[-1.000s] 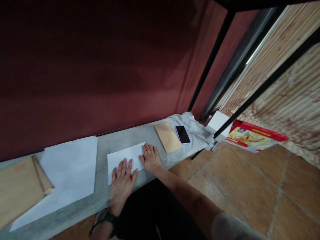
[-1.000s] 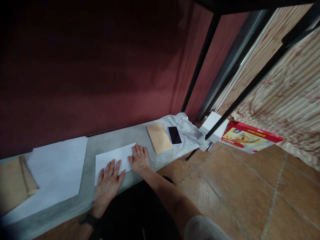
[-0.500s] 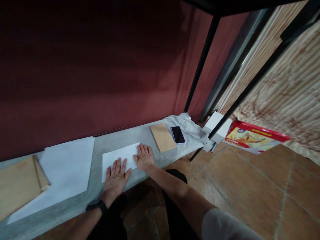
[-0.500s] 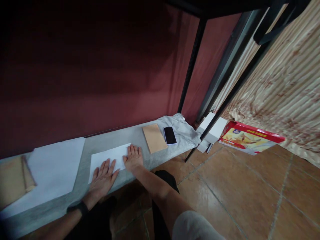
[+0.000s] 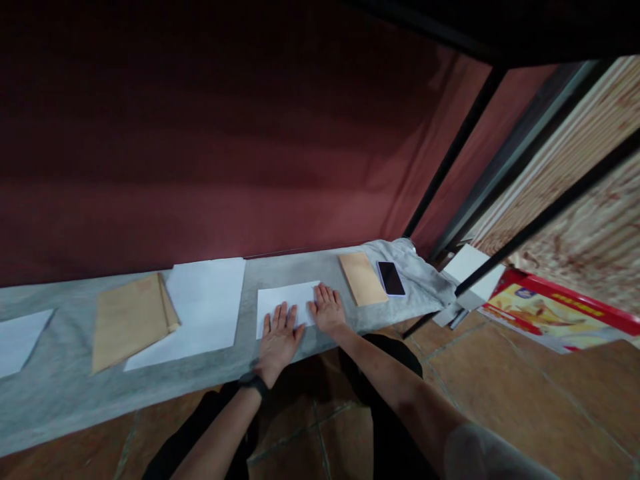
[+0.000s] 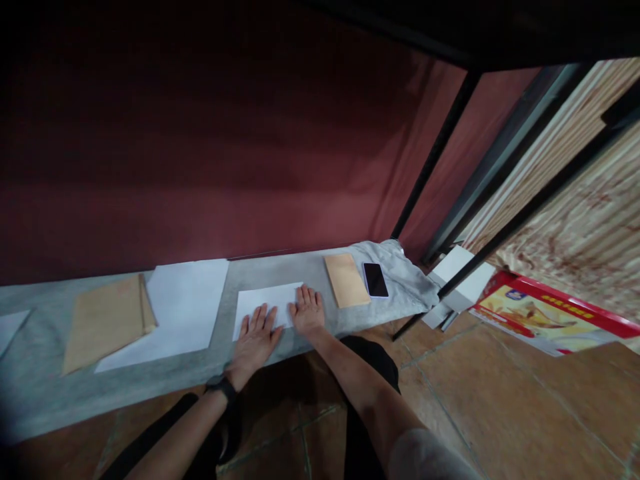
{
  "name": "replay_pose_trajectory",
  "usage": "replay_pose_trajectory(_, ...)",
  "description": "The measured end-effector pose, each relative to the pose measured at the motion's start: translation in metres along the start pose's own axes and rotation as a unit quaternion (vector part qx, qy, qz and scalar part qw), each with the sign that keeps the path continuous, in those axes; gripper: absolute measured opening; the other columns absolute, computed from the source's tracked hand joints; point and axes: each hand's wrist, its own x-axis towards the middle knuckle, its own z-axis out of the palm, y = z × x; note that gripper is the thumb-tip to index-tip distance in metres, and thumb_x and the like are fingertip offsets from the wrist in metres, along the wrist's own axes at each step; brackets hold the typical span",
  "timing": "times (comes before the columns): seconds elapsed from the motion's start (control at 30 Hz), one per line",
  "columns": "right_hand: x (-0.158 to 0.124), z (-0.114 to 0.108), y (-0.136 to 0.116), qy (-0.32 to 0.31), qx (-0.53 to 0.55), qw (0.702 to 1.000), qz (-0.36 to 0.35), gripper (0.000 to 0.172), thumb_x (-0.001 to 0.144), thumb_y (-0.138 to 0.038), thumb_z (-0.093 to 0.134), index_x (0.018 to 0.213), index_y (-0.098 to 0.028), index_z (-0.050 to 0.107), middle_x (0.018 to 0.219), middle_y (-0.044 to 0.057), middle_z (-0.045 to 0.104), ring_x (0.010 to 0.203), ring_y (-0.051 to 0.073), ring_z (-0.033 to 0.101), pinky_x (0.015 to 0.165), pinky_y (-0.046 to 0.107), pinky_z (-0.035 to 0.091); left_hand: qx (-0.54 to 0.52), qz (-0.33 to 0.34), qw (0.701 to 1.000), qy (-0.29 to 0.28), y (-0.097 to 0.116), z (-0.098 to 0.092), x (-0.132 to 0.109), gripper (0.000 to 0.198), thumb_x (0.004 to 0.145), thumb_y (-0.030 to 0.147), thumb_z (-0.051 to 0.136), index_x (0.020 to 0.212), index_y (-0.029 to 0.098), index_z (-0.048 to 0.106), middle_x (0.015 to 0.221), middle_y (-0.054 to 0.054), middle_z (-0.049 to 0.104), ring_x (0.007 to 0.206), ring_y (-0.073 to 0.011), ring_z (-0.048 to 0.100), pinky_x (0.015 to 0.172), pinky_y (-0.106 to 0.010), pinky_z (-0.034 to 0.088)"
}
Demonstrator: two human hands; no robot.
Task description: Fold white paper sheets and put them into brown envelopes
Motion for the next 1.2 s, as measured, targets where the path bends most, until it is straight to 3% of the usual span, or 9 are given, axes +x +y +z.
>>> replay_pose_trajectory(0.17, 0.002, 0.006, 0.006, 0.019, -0.008, 1.000, -0.006, 0.059, 0.107, -0.042, 0.036, 0.158, -0.012, 0.036, 0.162, 0.014, 0.037, 0.150, 0.028, 0.035, 0.122, 0.049, 0.024, -0.027, -0.016, 0.999, -0.022, -0.008, 0.002, 0.007, 0.055, 0.103, 0.043, 0.035, 0.149, 0.018, 0.051, 0.159, -0.014, 0.045, 0.149, -0.0291, 0.039, 0.122, -0.052, 0.028)
replay_pose_trajectory(0.27, 0.009, 0.003, 0.005, 0.012, -0.005, 1.000, -0.004, 0.059, 0.105, -0.041, 0.040, 0.156, -0.010, 0.040, 0.162, 0.016, 0.038, 0.150, 0.031, 0.036, 0.122, 0.050, 0.024, -0.039, -0.024, 0.999, -0.009, -0.016, -0.001, 0.021, 0.055, 0.103, 0.034, 0.029, 0.147, 0.010, 0.052, 0.156, -0.017, 0.049, 0.145, -0.0275, 0.045, 0.122, -0.047, 0.031)
replay_pose_trajectory(0.4, 0.025, 0.001, -0.016, 0.014, 0.029, 0.999, -0.039, 0.055, 0.107, -0.039, 0.034, 0.155, -0.013, 0.044, 0.164, 0.013, 0.034, 0.151, 0.028, 0.035, 0.123, 0.046, 0.026, -0.041, -0.011, 0.999, 0.032, -0.024, 0.003, 0.048, 0.057, 0.100, 0.027, 0.032, 0.153, 0.008, 0.044, 0.161, -0.018, 0.041, 0.152, -0.0282, 0.034, 0.124, -0.049, 0.027)
replay_pose_trajectory(0.5, 0.033, 0.009, -0.036, -0.009, 0.061, 0.991, -0.120, 0.054, 0.109, -0.041, 0.028, 0.157, -0.018, 0.041, 0.164, 0.007, 0.036, 0.151, 0.023, 0.035, 0.123, 0.042, 0.028, -0.027, -0.002, 1.000, 0.002, -0.025, 0.013, 0.060, 0.060, 0.096, 0.019, 0.034, 0.155, 0.012, 0.042, 0.163, -0.014, 0.040, 0.154, -0.0266, 0.029, 0.125, -0.049, 0.025)
replay_pose_trajectory(0.6, 0.033, 0.019, -0.044, -0.029, 0.061, 0.988, -0.135, 0.055, 0.110, -0.043, 0.027, 0.158, -0.019, 0.038, 0.163, 0.006, 0.038, 0.151, 0.021, 0.036, 0.125, 0.042, 0.025, -0.006, -0.007, 1.000, -0.011, -0.025, 0.020, 0.060, 0.062, 0.094, 0.016, 0.035, 0.155, 0.013, 0.042, 0.163, -0.013, 0.040, 0.155, -0.0261, 0.027, 0.126, -0.049, 0.022)
replay_pose_trajectory(0.73, 0.029, 0.023, -0.033, -0.017, 0.050, 0.990, -0.133, 0.058, 0.109, -0.048, 0.031, 0.158, -0.019, 0.038, 0.164, 0.008, 0.035, 0.152, 0.023, 0.034, 0.126, 0.043, 0.023, -0.001, -0.002, 1.000, -0.002, -0.030, 0.021, 0.053, 0.060, 0.096, 0.019, 0.031, 0.155, 0.009, 0.041, 0.163, -0.015, 0.038, 0.155, -0.0263, 0.027, 0.126, -0.049, 0.022)
replay_pose_trajectory(0.93, 0.028, 0.022, -0.005, 0.011, 0.031, 0.995, -0.089, 0.059, 0.108, -0.045, 0.037, 0.157, -0.012, 0.040, 0.163, 0.013, 0.035, 0.151, 0.028, 0.034, 0.124, 0.047, 0.025, 0.005, -0.068, 0.997, 0.021, -0.040, 0.017, 0.048, 0.062, 0.102, 0.036, 0.028, 0.155, 0.007, 0.039, 0.161, -0.017, 0.040, 0.153, -0.0278, 0.032, 0.125, -0.049, 0.023)
replay_pose_trajectory(1.2, 0.028, 0.020, 0.015, 0.019, 0.016, 0.998, -0.052, 0.064, 0.107, -0.048, 0.035, 0.159, -0.011, 0.035, 0.163, 0.014, 0.034, 0.151, 0.032, 0.035, 0.124, 0.052, 0.023, -0.003, -0.133, 0.989, 0.065, -0.052, 0.019, 0.038, 0.067, 0.101, 0.041, 0.027, 0.153, 0.001, 0.041, 0.158, -0.022, 0.043, 0.151, -0.0329, 0.035, 0.123, -0.051, 0.028)
